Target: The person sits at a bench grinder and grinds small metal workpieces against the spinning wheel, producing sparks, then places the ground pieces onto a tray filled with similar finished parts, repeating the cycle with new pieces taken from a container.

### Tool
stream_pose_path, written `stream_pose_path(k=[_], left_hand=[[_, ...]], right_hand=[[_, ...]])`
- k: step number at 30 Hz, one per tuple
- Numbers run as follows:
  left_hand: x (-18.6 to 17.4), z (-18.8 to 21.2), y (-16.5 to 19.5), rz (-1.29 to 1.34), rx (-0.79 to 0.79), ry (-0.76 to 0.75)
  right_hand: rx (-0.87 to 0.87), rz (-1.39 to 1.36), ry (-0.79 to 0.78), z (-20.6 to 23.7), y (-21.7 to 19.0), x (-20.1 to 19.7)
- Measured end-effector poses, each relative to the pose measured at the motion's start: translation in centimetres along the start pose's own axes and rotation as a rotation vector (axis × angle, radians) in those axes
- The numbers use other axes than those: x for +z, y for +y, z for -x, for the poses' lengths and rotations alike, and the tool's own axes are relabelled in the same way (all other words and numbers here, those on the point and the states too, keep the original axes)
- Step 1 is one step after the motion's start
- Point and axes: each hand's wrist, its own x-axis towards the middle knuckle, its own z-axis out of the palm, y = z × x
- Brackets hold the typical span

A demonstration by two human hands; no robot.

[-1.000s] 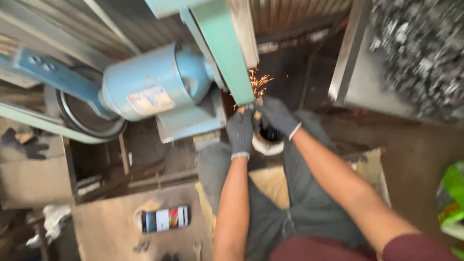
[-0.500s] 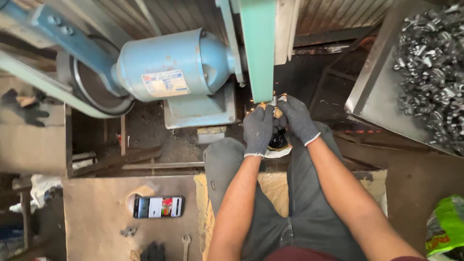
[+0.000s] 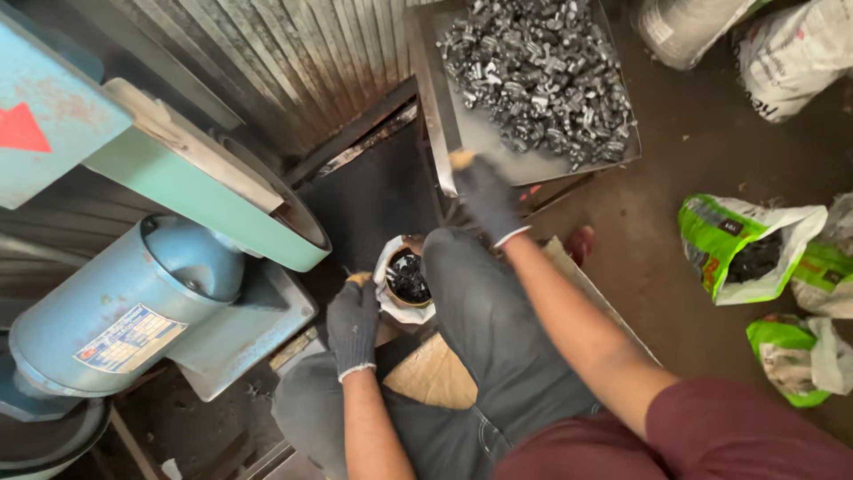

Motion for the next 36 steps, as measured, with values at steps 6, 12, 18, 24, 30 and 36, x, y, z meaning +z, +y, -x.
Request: stream_pose_path(k=[6,12,18,24,30,36], left_hand=[[3.0,-1.5,0.3,-0.105,0.044,-0.288],[5.5,-2.1,-0.8,-0.156,0.344,-0.065],[2.9,3.5,-2.0,1.051,0.462,0.129],[0.0,9.1,-1.7,-0.054,0.319,0.099],[-0.9,9.2,-2.1,0.450,0.365,0.208],[-0.1,6.1,-3.3,0.219,0.246,0.230]], right_hand=[[-0.317,0.507,0.079,-6.2,8.1,-3.9],[-0.225,0.118,0.059,-3.3,4.8,-1.3],[0.262,-0.999,-0.556,9.5,-5.3,1.3],[0.093,-0.710,-0.950,19.6,-9.5,-0.4],[-0.016,-0.615,-0.907,20.8,-12.6,-2.4],[0.011,-0.550,-0.809,18.8,-14.4,-2.3]])
